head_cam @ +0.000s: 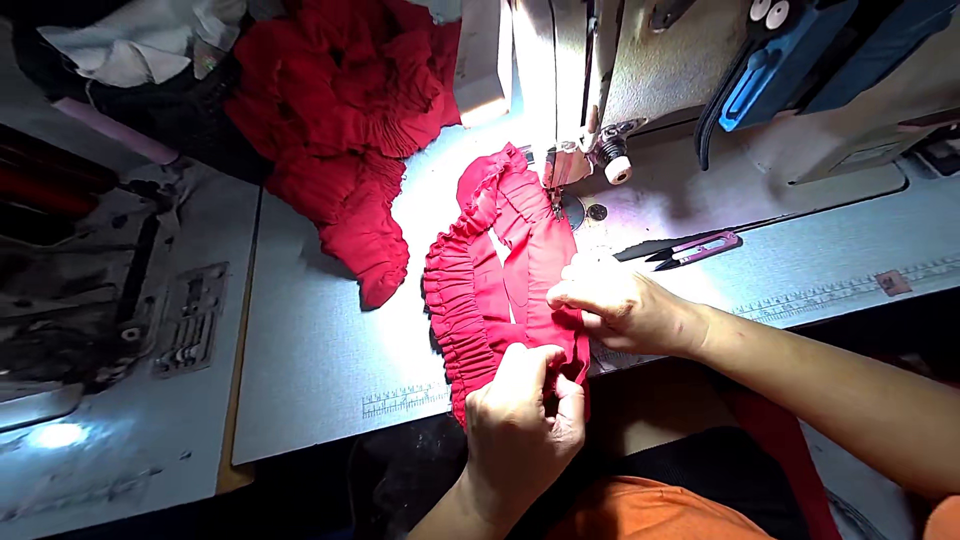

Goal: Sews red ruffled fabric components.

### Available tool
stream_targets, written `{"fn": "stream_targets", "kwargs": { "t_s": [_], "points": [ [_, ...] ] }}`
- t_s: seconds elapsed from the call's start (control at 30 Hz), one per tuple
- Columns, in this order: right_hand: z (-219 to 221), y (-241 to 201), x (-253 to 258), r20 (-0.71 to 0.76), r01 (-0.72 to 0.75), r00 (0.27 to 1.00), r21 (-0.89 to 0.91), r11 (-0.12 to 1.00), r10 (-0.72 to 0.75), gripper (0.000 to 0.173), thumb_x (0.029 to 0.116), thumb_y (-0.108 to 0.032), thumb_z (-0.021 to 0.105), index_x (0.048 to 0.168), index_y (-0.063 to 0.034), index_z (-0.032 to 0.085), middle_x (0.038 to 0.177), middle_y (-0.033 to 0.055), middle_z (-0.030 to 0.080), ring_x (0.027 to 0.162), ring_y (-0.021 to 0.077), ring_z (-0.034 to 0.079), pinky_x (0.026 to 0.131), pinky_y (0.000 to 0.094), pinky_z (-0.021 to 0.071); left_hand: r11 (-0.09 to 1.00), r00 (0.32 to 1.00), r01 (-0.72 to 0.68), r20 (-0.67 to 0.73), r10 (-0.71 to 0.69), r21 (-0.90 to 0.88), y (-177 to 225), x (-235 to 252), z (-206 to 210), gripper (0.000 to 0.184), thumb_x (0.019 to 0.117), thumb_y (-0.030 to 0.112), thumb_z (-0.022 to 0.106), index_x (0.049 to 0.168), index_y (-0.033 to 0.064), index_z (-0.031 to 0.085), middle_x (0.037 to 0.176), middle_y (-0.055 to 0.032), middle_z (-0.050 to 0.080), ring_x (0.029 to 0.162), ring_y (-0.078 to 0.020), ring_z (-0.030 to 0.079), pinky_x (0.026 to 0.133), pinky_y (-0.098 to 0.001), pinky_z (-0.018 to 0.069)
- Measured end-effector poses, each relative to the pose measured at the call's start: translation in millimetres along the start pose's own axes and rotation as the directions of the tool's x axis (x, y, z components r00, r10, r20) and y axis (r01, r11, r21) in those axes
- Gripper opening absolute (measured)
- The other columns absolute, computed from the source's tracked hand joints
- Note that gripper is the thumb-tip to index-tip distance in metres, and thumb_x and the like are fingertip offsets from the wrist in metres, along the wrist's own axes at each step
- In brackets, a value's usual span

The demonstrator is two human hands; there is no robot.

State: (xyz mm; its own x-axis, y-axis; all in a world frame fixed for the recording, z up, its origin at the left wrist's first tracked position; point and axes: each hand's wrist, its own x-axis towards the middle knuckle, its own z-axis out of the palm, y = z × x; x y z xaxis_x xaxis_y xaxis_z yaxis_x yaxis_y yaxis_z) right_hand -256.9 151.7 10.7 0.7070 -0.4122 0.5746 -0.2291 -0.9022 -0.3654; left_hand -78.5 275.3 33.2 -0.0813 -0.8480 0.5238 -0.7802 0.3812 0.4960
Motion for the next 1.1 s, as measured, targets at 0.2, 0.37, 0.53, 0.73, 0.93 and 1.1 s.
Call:
{"fn": "stream_targets", "kwargs": {
  "t_s": [0.2,0.37,0.53,0.73,0.93,1.1],
  "points": [
    [3.8,-81.7,-26.0,-0.048,-0.663,0.628,0.490,0.566,0.777,0.012,0.1002,-0.016,0.053,0.106,-0.0098,0.062,0.078,-0.0073,0.062,0.059,-0.0030,0.057,0.053,0.0137,0.0491,1.000,1.000,-0.007,-0.009,0.007,0.003,2.9,-6.7,2.0,0.020,0.0943,0.021,0.064,0.086,0.0067,0.074,0.072,-0.0008,0.063,0.061,-0.0029,0.057,0.053,-0.0162,0.0433],
    [28.8,-124.7,-35.4,0.135,-0.553,0.409,0.823,0.128,0.903,0.018,0.1013,-0.024,0.064,0.090,-0.0093,0.065,0.062,-0.0055,0.061,0.044,0.0018,0.054,0.039,0.0171,0.0457,0.993,0.997,0.053,0.056,-0.047,-0.102,3.0,-11.9,-0.6,0.021,0.0976,0.020,0.059,0.092,0.0041,0.071,0.078,-0.0001,0.064,0.070,0.0010,0.058,0.061,-0.0130,0.0469],
    [32.2,-116.8,-27.1,0.006,-0.606,0.379,0.757,0.243,0.926,0.017,0.0981,-0.022,0.068,0.088,-0.0091,0.064,0.065,-0.0044,0.065,0.048,0.0013,0.058,0.042,0.0156,0.0481,0.946,0.977,0.200,0.123,-0.174,-0.255,-1.1,-11.7,-5.0,0.014,0.0967,0.014,0.058,0.092,0.0053,0.068,0.082,0.0039,0.065,0.073,0.0032,0.061,0.065,-0.0126,0.0520],
    [38.0,-105.7,-12.5,-0.329,-0.805,0.593,-0.276,0.525,0.735,0.051,0.0857,-0.047,0.067,0.112,-0.0036,0.067,0.066,0.0039,0.060,0.056,0.0231,0.062,0.047,0.0393,0.0460,0.919,0.956,0.291,0.048,-0.289,-0.267,-12.9,-12.4,-15.4,0.023,0.0836,0.019,0.075,0.100,0.0034,0.068,0.085,0.0038,0.071,0.078,0.0019,0.068,0.070,-0.0152,0.0585],
    [24.1,-98.0,-18.1,-0.244,-0.722,0.448,0.469,0.509,0.860,0.021,0.0805,-0.006,0.063,0.100,-0.0121,0.060,0.062,-0.0075,0.055,0.050,0.0010,0.050,0.047,0.0177,0.0422,0.992,0.989,0.122,-0.075,-0.124,-0.028,-24.7,-5.2,-33.2,0.013,0.0839,0.017,0.070,0.085,0.0046,0.073,0.080,0.0006,0.069,0.077,0.0041,0.063,0.069,-0.0116,0.0515],
    [18.3,-107.4,-25.2,0.096,-0.402,0.274,0.915,0.023,0.957,0.037,0.0769,0.016,0.062,0.106,-0.0059,0.054,0.075,0.0089,0.067,0.059,0.0142,0.067,0.054,0.0278,0.0582,0.932,0.999,-0.034,0.022,0.028,0.362,-24.0,11.5,-34.9,0.038,0.0866,0.043,0.072,0.093,0.0060,0.072,0.078,-0.0098,0.066,0.060,-0.0220,0.063,0.048,-0.0386,0.0442]
  ]
}}
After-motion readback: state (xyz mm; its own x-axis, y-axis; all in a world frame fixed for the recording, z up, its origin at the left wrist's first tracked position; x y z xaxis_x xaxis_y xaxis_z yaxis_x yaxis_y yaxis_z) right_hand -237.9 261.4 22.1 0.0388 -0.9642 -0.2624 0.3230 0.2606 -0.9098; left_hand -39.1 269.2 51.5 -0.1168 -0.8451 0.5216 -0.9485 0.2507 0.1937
